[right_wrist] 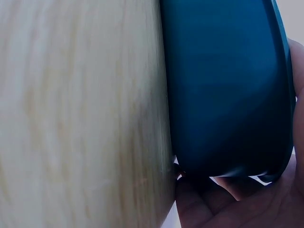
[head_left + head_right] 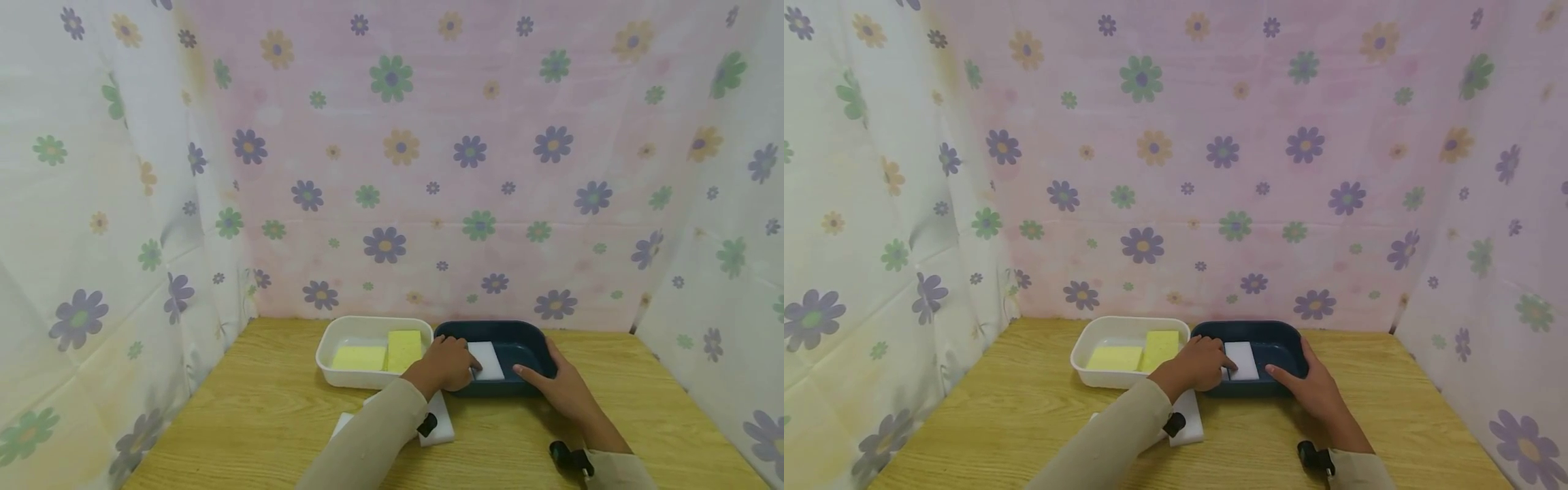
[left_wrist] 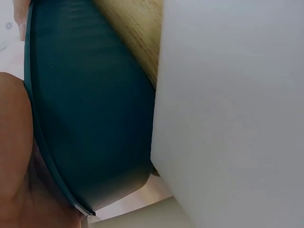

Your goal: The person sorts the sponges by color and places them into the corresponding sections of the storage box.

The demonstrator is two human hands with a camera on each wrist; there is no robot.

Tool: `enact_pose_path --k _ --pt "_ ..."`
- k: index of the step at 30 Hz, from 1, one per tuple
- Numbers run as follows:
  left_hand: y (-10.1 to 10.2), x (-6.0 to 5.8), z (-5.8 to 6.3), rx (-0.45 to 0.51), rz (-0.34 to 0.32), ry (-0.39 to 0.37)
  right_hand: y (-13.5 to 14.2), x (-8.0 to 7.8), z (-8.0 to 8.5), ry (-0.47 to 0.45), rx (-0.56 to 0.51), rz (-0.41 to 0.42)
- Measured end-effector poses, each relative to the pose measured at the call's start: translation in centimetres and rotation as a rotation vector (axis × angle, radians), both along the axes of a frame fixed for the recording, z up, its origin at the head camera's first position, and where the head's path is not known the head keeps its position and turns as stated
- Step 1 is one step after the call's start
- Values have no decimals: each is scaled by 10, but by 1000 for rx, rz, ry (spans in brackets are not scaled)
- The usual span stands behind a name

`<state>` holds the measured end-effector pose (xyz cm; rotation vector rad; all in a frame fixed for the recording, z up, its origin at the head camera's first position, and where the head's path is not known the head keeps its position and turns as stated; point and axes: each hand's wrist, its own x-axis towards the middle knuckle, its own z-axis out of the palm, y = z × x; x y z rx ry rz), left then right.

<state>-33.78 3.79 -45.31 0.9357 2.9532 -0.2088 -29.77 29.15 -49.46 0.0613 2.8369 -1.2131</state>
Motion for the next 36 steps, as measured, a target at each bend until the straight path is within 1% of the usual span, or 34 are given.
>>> enact_pose_path --k 2,5,8,10,12,14,17,20,23,25,27,31,34,36 --pt "-2 -1 1 28 -1 -15 0 0 0 2 -5 3" --pt "-7 -1 2 75 -18 -15 1 -1 0 3 -2 -2" --pt "-17 2 6 137 -44 20 1 -1 0 -3 10 -6" --pt "-28 7 12 186 -54 45 1 0 -1 -6 14 -6" --pt "-44 17 19 241 -59 70 2 1 -1 -8 14 -6" --pt "-62 28 27 310 -48 75 3 1 -1 -8 14 -6" --pt "-93 48 37 396 -15 57 3 2 -1 -9 17 -5" --pt "-127 68 44 452 32 18 3 2 0 -9 19 -1" --pt "-161 86 48 493 66 -54 2 1 2 -7 14 2" --pt "-181 95 48 521 68 -130 1 0 4 -4 20 4" --pt "-199 101 45 549 66 -229 1 -1 5 0 24 9" --pt "-221 105 37 575 78 -419 2 -1 5 -3 35 9" --pt "-229 104 32 567 116 -526 1 0 4 -13 36 10" --pt "-233 102 29 545 133 -566 0 1 4 -15 34 14"
